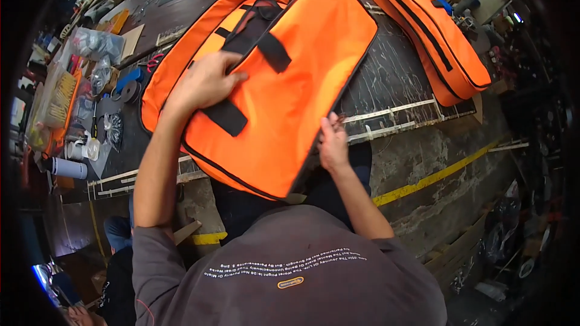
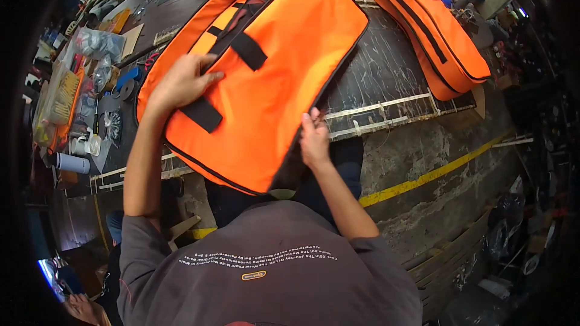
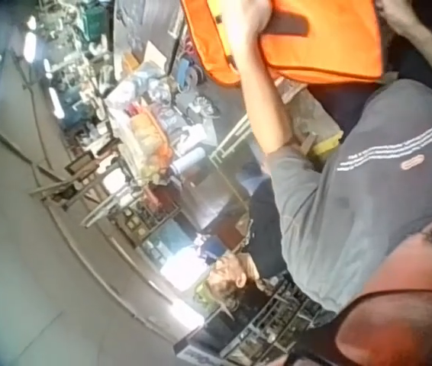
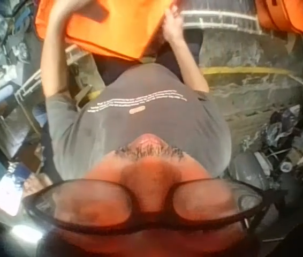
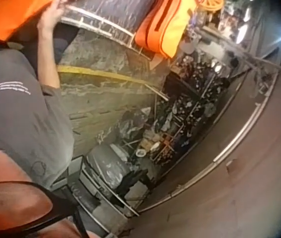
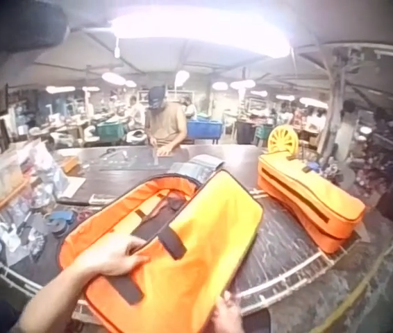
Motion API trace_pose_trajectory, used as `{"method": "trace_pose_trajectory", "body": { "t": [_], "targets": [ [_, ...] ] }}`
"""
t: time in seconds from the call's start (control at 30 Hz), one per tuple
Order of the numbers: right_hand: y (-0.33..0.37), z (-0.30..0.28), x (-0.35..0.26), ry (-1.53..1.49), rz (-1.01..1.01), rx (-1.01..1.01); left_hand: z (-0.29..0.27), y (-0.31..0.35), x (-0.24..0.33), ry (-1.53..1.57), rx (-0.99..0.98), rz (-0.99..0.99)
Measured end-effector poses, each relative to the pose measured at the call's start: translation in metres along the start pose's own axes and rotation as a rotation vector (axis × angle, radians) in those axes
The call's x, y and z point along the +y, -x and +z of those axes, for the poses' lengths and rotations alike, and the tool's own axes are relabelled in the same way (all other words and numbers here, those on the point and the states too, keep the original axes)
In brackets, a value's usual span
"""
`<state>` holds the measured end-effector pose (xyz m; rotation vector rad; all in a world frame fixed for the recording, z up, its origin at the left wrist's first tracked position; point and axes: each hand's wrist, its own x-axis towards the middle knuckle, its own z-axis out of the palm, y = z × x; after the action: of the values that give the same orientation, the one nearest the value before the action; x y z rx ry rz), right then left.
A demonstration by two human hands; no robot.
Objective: Inspected and trimmed loose threads from an orange trauma kit bag using small snips.
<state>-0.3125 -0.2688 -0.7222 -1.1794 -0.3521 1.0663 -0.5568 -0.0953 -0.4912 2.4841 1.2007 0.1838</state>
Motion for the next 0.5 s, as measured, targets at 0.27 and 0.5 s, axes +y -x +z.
{"method": "trace_pose_trajectory", "body": {
  "t": [0.27,0.5],
  "targets": [
    [-0.014,0.062,0.046,0.022,0.329,-0.312,0.005,0.041,0.088,-0.842,0.129,0.214],
    [0.031,-0.047,-0.017,0.261,0.014,-0.004,0.044,0.114,0.11,-0.328,0.139,0.234]
  ]
}}
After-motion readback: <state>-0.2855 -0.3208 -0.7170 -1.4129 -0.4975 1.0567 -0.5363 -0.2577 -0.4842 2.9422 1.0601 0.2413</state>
